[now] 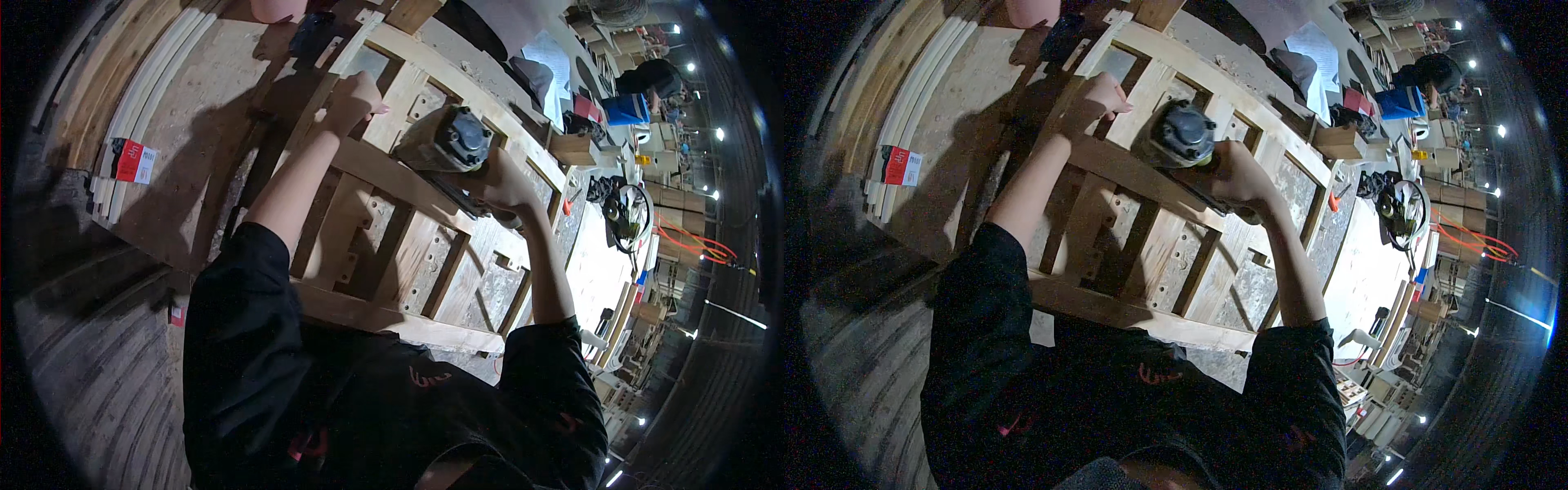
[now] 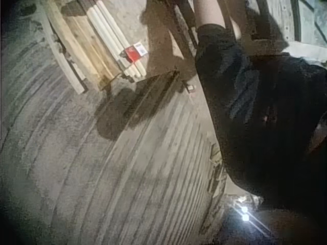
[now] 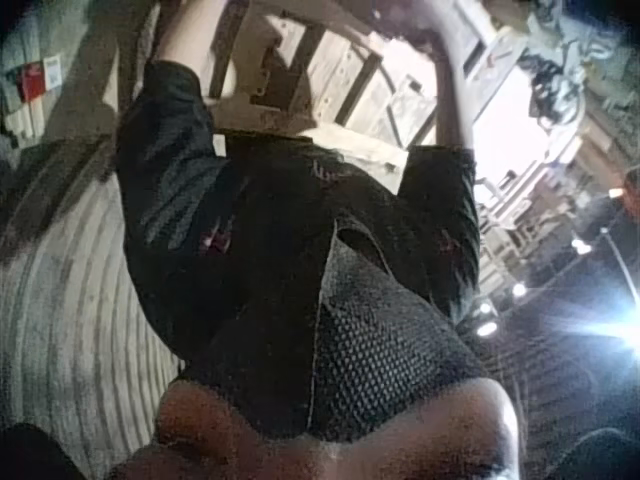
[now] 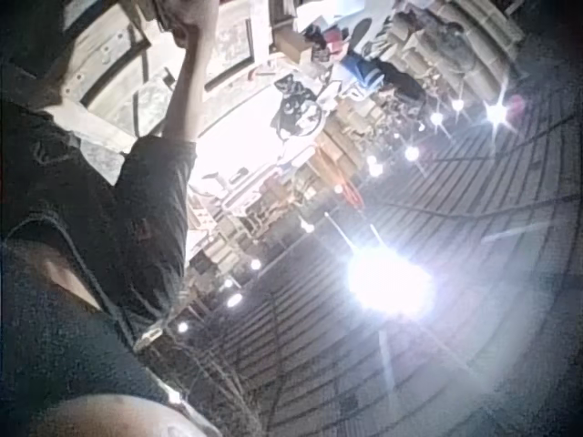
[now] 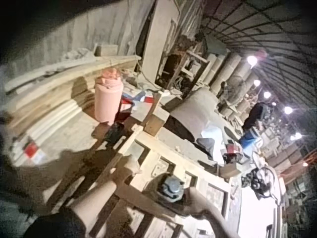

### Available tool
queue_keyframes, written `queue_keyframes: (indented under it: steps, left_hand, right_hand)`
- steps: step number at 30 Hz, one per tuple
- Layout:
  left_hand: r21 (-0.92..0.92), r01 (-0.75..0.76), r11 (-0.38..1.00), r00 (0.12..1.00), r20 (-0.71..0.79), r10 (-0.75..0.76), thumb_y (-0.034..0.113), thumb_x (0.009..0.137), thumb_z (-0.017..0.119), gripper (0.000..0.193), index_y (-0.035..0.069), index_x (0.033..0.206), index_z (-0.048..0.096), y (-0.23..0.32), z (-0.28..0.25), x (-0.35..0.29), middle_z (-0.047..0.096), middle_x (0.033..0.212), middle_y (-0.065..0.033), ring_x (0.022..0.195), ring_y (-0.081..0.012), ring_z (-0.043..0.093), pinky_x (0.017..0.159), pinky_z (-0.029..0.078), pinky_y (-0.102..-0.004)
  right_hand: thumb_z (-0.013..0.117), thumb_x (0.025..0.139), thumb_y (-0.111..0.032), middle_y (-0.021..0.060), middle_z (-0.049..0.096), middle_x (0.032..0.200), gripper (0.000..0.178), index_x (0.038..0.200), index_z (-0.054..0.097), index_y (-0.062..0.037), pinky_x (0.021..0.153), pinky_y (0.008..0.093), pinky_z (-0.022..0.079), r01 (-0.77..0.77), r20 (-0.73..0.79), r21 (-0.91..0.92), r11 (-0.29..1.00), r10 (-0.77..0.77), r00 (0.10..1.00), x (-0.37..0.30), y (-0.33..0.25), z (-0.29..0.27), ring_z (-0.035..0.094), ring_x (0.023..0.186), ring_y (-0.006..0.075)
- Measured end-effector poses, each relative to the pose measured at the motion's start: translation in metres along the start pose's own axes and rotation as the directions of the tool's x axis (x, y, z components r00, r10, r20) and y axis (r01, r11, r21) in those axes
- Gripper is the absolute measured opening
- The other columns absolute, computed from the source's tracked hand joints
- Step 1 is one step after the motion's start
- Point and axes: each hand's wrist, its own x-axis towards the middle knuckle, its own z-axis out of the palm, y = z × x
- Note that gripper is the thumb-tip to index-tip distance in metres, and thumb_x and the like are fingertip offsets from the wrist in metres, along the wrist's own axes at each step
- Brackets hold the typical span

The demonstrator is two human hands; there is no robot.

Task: Use a pneumatic nail gun and hammer to secure wooden slats to a furniture frame.

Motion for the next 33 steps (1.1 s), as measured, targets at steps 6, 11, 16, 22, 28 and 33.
queue_keyframes:
  steps: [6, 11, 16, 22, 28, 33]
  left_hand:
    - [-0.062, 0.003, 0.998, 1.000, -0.012, -0.004, 0.032, 0.064, 0.076, 0.031, 0.004, 0.072, 0.064, 0.015, 0.004, -0.002, 0.065, 0.060, -0.0058, 0.067, -0.0193, 0.065, 0.067, 0.051, -0.0319]
    - [-0.003, 0.042, 0.999, 0.998, -0.042, -0.042, 0.031, 0.061, 0.077, 0.030, 0.005, 0.071, 0.065, 0.008, 0.011, 0.011, 0.066, 0.064, -0.0086, 0.068, -0.0219, 0.065, 0.069, 0.051, -0.0318]
    - [-0.012, 0.012, 1.000, 0.997, -0.075, -0.013, 0.031, 0.059, 0.078, 0.036, 0.005, 0.080, 0.065, 0.018, -0.007, -0.016, 0.066, 0.066, -0.0082, 0.074, -0.0222, 0.066, 0.070, 0.050, -0.0324]
    - [0.005, 0.031, 1.000, 0.993, -0.117, -0.030, 0.031, 0.058, 0.079, 0.042, 0.005, 0.086, 0.064, 0.010, -0.002, -0.010, 0.067, 0.082, -0.0122, 0.084, -0.0247, 0.065, 0.075, 0.050, -0.0347]
    - [-0.028, 0.007, 1.000, 1.000, 0.019, -0.007, 0.035, 0.057, 0.080, 0.058, 0.002, 0.099, 0.059, 0.001, 0.008, 0.012, 0.062, 0.103, -0.0168, 0.096, -0.0305, 0.060, 0.082, 0.048, -0.0367]
    - [0.084, 0.029, 0.996, 0.998, -0.058, -0.024, 0.037, 0.057, 0.081, 0.069, 0.001, 0.109, 0.052, 0.012, 0.012, 0.007, 0.059, 0.109, -0.0175, 0.102, -0.0312, 0.057, 0.086, 0.046, -0.0369]
  right_hand:
    - [0.070, 0.075, -0.014, 0.0046, 0.064, 0.085, 0.029, 0.097, 0.061, 0.0009, 0.070, 0.0248, 0.045, 0.001, 0.056, -0.145, 0.989, 0.007, 0.998, 0.025, -0.012, 0.015, 0.054, 0.073, 0.0080]
    - [0.069, 0.076, -0.014, 0.0053, 0.064, 0.083, 0.026, 0.096, 0.061, 0.0006, 0.067, 0.0249, 0.045, 0.029, 0.128, -0.157, 0.987, -0.008, 0.992, 0.038, 0.021, 0.014, 0.054, 0.071, 0.0086]
    - [0.070, 0.075, -0.016, 0.0056, 0.064, 0.082, 0.028, 0.096, 0.061, 0.0008, 0.065, 0.0259, 0.045, 0.071, 0.078, -0.229, 0.971, -0.055, 0.995, 0.038, 0.022, 0.018, 0.054, 0.069, 0.0097]
    - [0.070, 0.075, -0.017, 0.0077, 0.064, 0.083, 0.030, 0.097, 0.060, 0.0004, 0.067, 0.0278, 0.046, 0.032, 0.091, -0.257, 0.966, -0.009, 0.996, 0.036, -0.017, 0.017, 0.056, 0.069, 0.0122]
    - [0.068, 0.073, -0.018, 0.0142, 0.063, 0.081, 0.028, 0.092, 0.060, 0.0013, 0.067, 0.0316, 0.046, 0.051, 0.076, -0.190, 0.980, -0.038, 0.996, 0.026, 0.000, 0.016, 0.058, 0.068, 0.0205]
    - [0.070, 0.073, -0.015, 0.0086, 0.065, 0.084, 0.028, 0.094, 0.061, 0.0013, 0.068, 0.0290, 0.047, 0.019, 0.074, -0.319, 0.947, 0.005, 0.997, 0.019, 0.022, 0.011, 0.058, 0.071, 0.0135]
